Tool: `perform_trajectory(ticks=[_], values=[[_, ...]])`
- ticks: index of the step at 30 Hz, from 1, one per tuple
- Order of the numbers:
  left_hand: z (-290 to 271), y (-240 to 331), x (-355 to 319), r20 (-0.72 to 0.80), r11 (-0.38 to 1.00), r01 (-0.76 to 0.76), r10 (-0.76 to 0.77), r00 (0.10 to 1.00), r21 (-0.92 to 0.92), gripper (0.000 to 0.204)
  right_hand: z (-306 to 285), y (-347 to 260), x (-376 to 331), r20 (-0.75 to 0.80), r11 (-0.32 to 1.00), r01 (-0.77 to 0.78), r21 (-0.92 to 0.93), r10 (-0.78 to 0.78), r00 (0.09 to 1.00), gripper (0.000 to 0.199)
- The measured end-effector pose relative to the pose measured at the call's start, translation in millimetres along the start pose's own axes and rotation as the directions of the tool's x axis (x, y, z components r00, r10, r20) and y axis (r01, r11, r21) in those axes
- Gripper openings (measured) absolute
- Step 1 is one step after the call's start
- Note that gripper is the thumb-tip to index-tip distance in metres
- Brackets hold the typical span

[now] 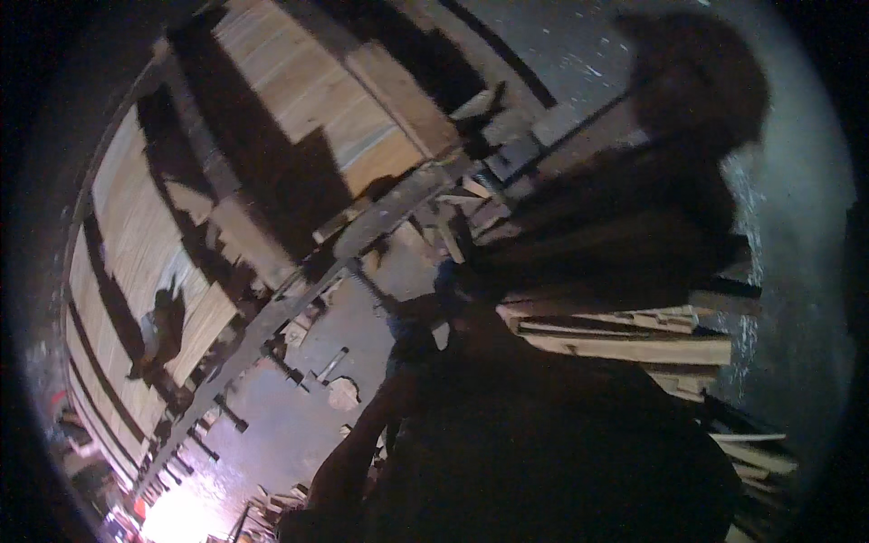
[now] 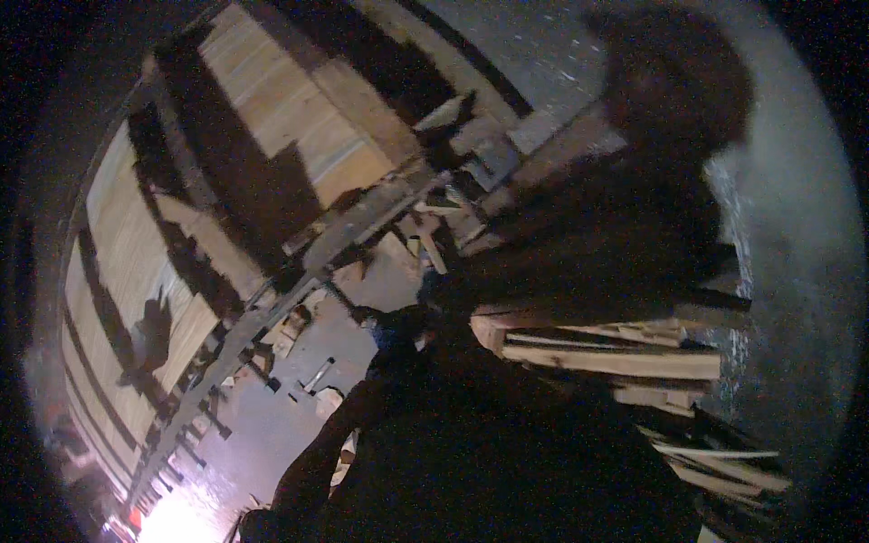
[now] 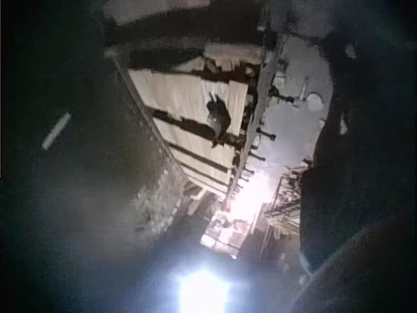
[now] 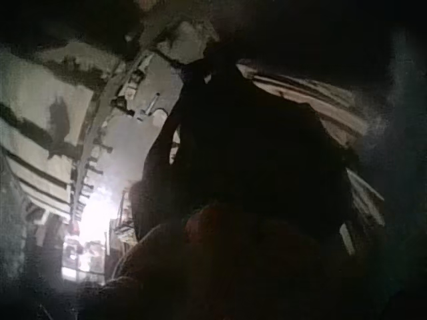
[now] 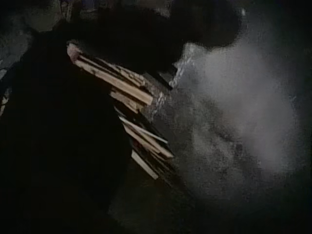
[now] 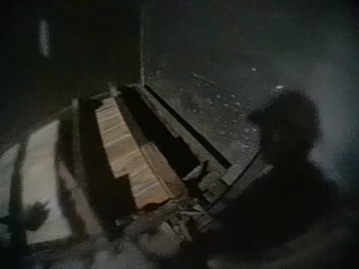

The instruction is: The person applies glue to wooden planks using a brush and assembles them into a larger panel. They repeatedly dip the brush into a container, spread glue on the wood, and place the planks together.

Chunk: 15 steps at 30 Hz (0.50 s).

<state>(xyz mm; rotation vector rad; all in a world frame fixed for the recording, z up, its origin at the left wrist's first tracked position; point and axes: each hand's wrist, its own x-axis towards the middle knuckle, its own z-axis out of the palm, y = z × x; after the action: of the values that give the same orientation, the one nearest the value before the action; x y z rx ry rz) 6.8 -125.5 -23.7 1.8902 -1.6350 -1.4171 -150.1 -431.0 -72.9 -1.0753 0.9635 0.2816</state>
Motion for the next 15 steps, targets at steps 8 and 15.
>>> perform_trajectory(ticks=[8, 15], values=[[-54.7, 65.7, 115.0, -0.065, 0.979, 0.174, -0.168, 0.984, 0.102, 0.036, -80.3, 1.7, 45.6, -0.121, 0.360, 0.146, 0.921, -0.090, 0.989, 0.032], [-21.6, 48.0, 154.2, -0.383, 0.995, 0.091, -0.101, 0.918, -0.046, 0.030, -97.5, -26.8, 92.0, -0.149, 0.259, 0.202, 0.945, -0.210, 0.966, 0.037]])
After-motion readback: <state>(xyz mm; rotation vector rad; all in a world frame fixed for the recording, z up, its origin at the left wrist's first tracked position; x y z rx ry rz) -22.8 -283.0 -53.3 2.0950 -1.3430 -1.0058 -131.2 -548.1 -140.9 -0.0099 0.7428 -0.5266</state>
